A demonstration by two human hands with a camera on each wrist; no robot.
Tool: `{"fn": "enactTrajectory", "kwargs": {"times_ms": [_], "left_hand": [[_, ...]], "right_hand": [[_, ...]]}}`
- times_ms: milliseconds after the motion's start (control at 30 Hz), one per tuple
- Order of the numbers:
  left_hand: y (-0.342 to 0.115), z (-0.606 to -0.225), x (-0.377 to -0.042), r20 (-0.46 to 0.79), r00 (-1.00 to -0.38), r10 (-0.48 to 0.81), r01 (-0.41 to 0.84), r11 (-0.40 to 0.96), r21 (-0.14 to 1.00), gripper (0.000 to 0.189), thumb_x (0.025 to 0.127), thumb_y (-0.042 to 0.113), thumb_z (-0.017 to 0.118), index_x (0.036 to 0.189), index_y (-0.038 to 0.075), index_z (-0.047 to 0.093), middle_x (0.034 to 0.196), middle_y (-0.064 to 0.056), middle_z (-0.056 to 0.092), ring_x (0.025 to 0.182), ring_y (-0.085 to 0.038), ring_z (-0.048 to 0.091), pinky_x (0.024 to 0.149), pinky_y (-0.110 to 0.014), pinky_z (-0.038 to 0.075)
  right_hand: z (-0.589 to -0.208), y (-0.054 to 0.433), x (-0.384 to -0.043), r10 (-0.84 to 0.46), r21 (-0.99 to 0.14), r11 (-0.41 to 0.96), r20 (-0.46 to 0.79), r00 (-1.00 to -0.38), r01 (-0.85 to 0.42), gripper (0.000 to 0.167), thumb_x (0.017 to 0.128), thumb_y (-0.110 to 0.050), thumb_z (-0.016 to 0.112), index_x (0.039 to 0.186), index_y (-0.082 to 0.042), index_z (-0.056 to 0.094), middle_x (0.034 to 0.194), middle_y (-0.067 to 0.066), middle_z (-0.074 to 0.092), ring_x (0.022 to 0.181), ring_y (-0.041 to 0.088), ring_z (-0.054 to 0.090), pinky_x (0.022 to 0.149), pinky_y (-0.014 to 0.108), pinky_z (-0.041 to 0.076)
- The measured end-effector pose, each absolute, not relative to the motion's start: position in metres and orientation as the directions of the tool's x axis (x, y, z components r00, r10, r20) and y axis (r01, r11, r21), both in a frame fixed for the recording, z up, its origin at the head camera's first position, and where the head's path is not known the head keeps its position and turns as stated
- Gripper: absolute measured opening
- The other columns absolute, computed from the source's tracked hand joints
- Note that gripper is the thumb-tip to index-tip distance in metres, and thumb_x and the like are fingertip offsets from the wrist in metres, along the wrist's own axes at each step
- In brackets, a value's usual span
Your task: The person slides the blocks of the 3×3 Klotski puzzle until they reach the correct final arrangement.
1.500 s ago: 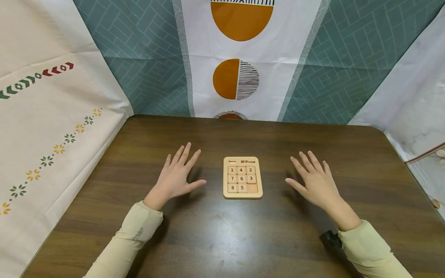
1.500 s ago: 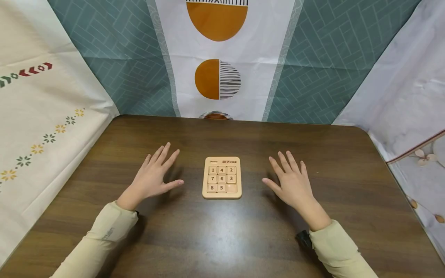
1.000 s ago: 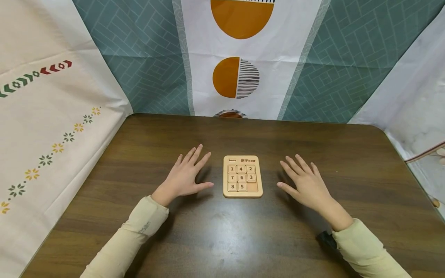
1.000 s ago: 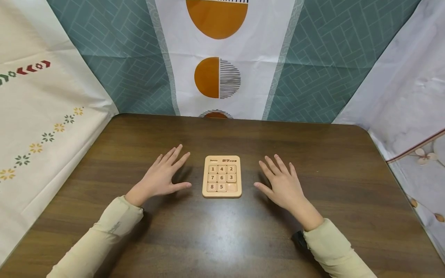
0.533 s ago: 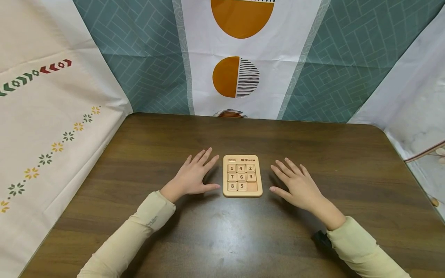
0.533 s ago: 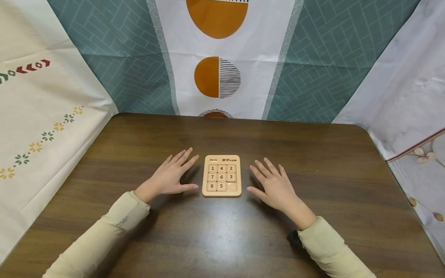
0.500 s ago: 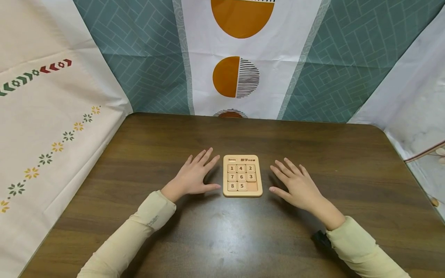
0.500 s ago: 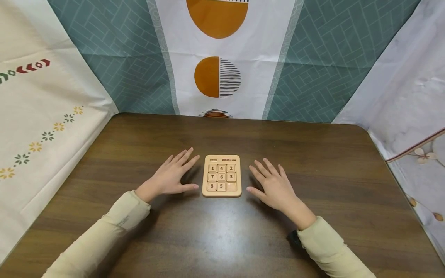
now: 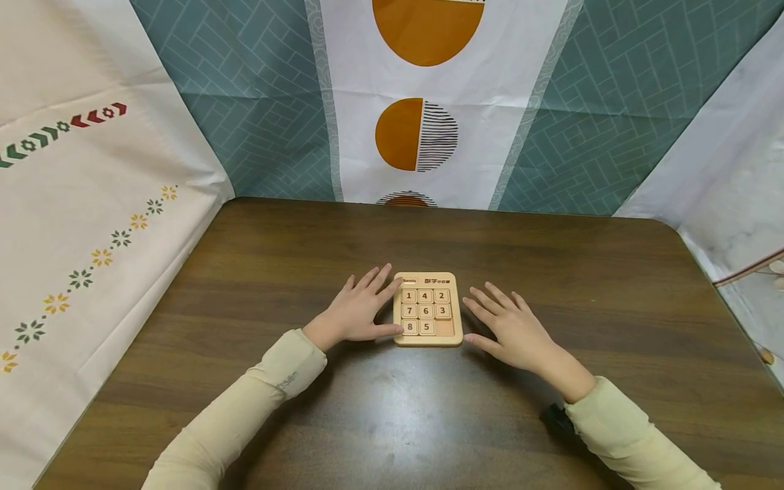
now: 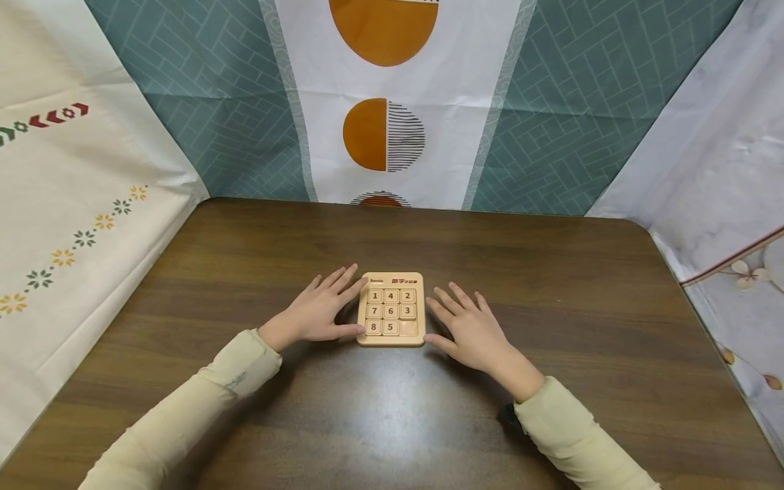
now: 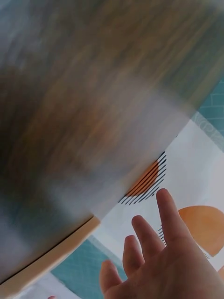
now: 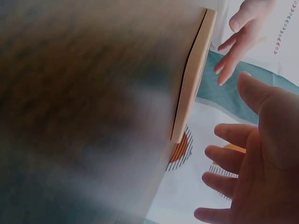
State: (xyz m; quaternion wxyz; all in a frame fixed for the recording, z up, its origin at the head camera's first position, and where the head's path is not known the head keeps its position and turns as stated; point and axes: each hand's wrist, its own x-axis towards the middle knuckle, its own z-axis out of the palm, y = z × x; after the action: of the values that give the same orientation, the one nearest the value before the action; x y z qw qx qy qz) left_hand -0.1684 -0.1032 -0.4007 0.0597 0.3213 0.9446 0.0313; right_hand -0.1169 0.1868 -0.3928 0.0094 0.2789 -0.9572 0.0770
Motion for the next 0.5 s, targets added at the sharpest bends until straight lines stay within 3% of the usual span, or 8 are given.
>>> {"fn": "enactTrajectory", "kwargs": {"times_ms": [500], "left_hand": [[-0.0959, -0.4002, -0.1708, -0.181, -0.776, 0.605, 0.603, 0.795, 0.071, 0.091, 0.079, 0.069, 0.046, 0.146, 0.014, 0.022, 0.151, -0.011, 0.013, 0.136, -0.031, 0.015, 0.099, -0.06, 0.021]], "right_hand": [[-0.3923, 0.1772, -0.1185, -0.621, -0.149, 0.772, 0.031, -0.783, -0.618, 0.065, 0.086, -0.046, 0.057, 0.137, -0.009, 0.043, 0.142, 0.012, 0.037, 0.133, 0.033, 0.023, 0.098, 0.061, 0.022]]}}
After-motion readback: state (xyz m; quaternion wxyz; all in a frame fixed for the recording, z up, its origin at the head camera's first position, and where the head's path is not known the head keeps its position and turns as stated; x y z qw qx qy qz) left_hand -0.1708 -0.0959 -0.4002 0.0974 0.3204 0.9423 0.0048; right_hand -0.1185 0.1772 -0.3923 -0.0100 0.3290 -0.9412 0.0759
